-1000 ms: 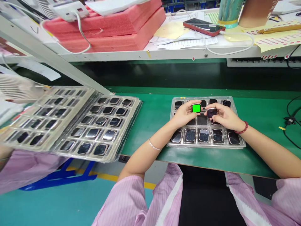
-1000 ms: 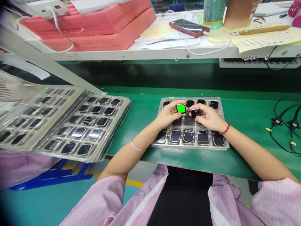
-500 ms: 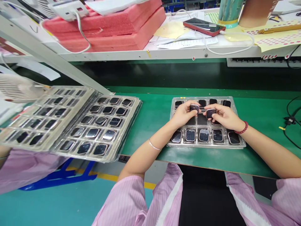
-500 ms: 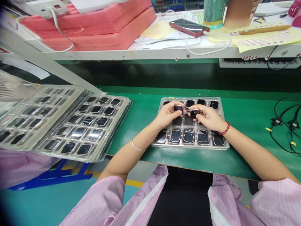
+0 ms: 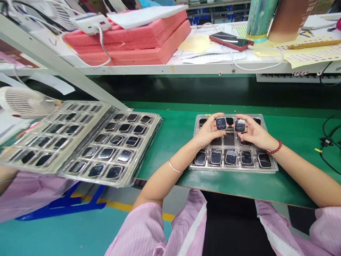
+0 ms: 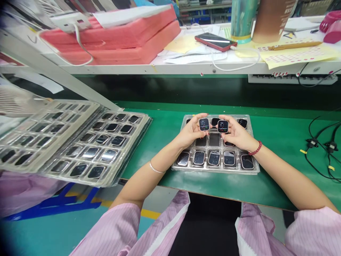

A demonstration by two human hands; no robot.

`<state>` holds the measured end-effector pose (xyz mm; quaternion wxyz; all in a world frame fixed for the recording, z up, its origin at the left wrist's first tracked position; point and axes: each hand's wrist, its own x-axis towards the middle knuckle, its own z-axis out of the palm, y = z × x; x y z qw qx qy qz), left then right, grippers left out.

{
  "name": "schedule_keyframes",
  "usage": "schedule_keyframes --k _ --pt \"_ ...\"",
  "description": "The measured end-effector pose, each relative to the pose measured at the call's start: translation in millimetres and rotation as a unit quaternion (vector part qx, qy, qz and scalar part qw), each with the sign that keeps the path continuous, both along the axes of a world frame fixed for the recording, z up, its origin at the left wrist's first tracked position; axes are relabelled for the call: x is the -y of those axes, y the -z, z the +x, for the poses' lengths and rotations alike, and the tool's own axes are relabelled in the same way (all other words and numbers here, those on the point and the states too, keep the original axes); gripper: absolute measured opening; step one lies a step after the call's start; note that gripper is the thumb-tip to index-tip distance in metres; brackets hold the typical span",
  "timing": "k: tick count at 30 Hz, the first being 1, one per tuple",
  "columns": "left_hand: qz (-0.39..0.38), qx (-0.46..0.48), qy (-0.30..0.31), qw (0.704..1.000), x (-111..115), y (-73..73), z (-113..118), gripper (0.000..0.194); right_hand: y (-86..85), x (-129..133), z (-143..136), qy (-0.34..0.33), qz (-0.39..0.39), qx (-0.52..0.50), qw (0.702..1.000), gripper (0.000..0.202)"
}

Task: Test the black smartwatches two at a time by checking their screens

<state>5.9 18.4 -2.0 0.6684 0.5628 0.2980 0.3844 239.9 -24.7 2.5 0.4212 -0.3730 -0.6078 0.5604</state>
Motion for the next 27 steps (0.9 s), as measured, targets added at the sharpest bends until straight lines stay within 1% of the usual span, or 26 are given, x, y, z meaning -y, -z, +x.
schedule_keyframes --k 2,3,4,6,7,8,11,15,17,18,19,22,24,27 --pt "-0.028 0.020 0.021 0.999 -1 -1.4 -1 0.084 -0.3 -2 3 0.008 -0.027 -0.022 0.999 0.067" --pt "-0.041 0.028 0.029 0.998 -2 -2.5 -2 0.084 -1.1 -3 5 0.013 -0.045 -0.031 0.998 0.066" --pt "-0.056 0.037 0.035 0.997 -3 -3.8 -3 0.080 -2.2 -4 6 0.015 -0.066 -0.041 0.997 0.064" --pt "-0.091 0.053 0.045 0.993 -4 -6.6 -6 0.066 -5.4 -6 9 0.006 -0.118 -0.068 0.991 0.055" --pt "-0.111 0.061 0.050 0.991 -5 -8.0 -7 0.060 -7.0 -6 10 -0.003 -0.145 -0.080 0.986 0.053" --pt "-0.131 0.066 0.057 0.988 -7 -9.1 -8 0.057 -8.6 -7 11 -0.013 -0.168 -0.090 0.982 0.056" --pt "-0.177 0.075 0.075 0.979 -12 -11.4 -10 0.065 -11.9 -10 14 -0.029 -0.209 -0.101 0.972 0.069" --pt "-0.204 0.082 0.083 0.972 -14 -12.1 -11 0.066 -12.6 -11 17 -0.041 -0.223 -0.115 0.967 0.066" --pt "-0.197 0.081 0.074 0.974 -12 -11.3 -10 0.057 -11.6 -11 16 -0.050 -0.209 -0.113 0.970 0.059" --pt "-0.182 0.075 0.063 0.978 -10 -10.4 -9 0.053 -10.8 -10 16 -0.051 -0.194 -0.108 0.974 0.053" --pt "-0.160 0.065 0.048 0.984 -8 -9.3 -7 0.052 -9.7 -9 14 -0.049 -0.174 -0.099 0.979 0.050" --pt "-0.074 0.021 0.011 0.997 -1 -5.4 -2 0.065 -6.4 -6 8 -0.024 -0.101 -0.060 0.993 0.056" --pt "-0.029 -0.003 0.008 1.000 2 -3.6 1 0.065 -4.8 -3 3 -0.005 -0.053 -0.024 0.998 0.054" --pt "0.015 -0.024 0.022 0.999 5 -2.7 2 0.058 -4.3 1 -2 0.014 0.002 0.035 0.999 0.045"
